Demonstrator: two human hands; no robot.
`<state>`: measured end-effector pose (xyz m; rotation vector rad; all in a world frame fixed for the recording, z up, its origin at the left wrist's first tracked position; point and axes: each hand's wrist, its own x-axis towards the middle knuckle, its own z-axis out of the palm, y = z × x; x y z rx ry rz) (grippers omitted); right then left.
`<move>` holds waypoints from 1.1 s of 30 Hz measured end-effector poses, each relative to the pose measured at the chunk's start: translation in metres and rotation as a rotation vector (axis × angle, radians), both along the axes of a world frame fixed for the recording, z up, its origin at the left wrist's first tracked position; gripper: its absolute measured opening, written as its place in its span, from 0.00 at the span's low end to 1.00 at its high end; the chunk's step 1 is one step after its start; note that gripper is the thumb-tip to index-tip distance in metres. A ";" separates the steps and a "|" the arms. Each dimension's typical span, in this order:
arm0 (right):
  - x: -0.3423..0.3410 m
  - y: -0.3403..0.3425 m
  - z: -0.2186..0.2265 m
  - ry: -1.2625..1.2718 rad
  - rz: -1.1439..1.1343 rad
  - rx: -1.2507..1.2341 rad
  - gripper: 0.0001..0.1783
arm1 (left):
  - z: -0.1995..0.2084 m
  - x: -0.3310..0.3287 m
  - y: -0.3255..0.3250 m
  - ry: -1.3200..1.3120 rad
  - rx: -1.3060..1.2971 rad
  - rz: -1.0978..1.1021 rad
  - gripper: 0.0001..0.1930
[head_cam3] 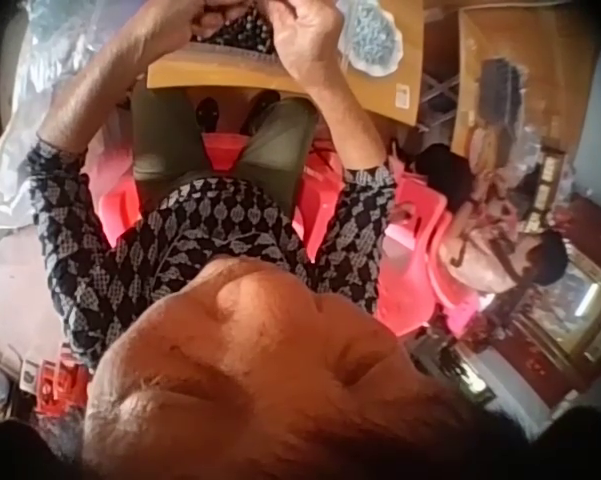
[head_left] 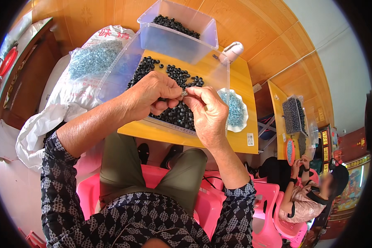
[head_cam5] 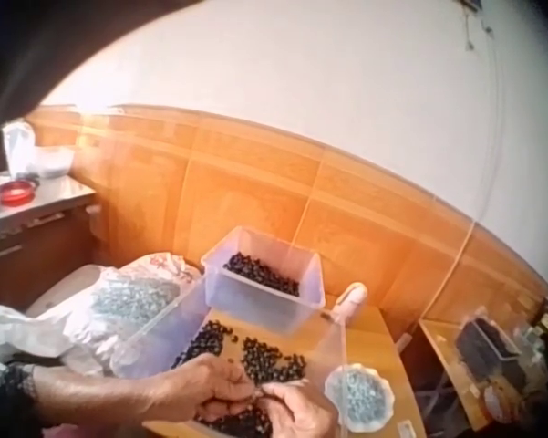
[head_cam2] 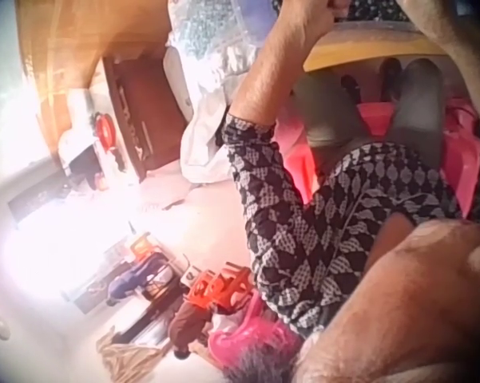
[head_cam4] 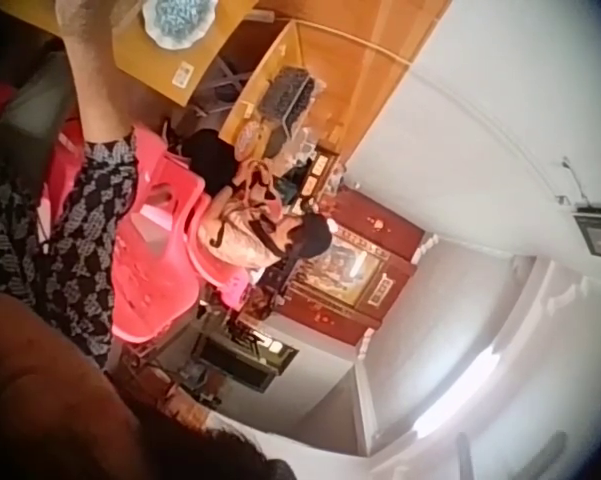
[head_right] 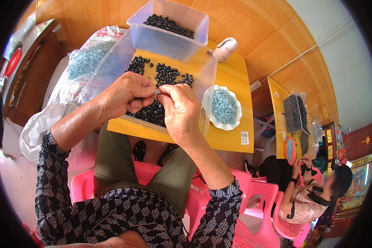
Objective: The recorder is manually inspecting and sorting small black plastic components from one container to another.
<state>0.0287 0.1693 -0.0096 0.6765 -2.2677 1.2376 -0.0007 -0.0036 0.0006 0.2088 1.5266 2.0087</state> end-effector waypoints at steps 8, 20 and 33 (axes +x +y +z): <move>0.002 0.001 0.007 -0.342 0.088 -0.203 0.03 | -0.002 -0.003 -0.002 -0.074 0.047 -0.042 0.13; -0.001 0.007 0.023 -0.737 0.122 -0.403 0.09 | 0.002 0.012 0.007 0.347 -0.142 0.226 0.09; -0.001 0.006 0.020 -0.760 0.150 -0.433 0.08 | 0.005 0.014 0.003 0.360 -0.184 0.222 0.07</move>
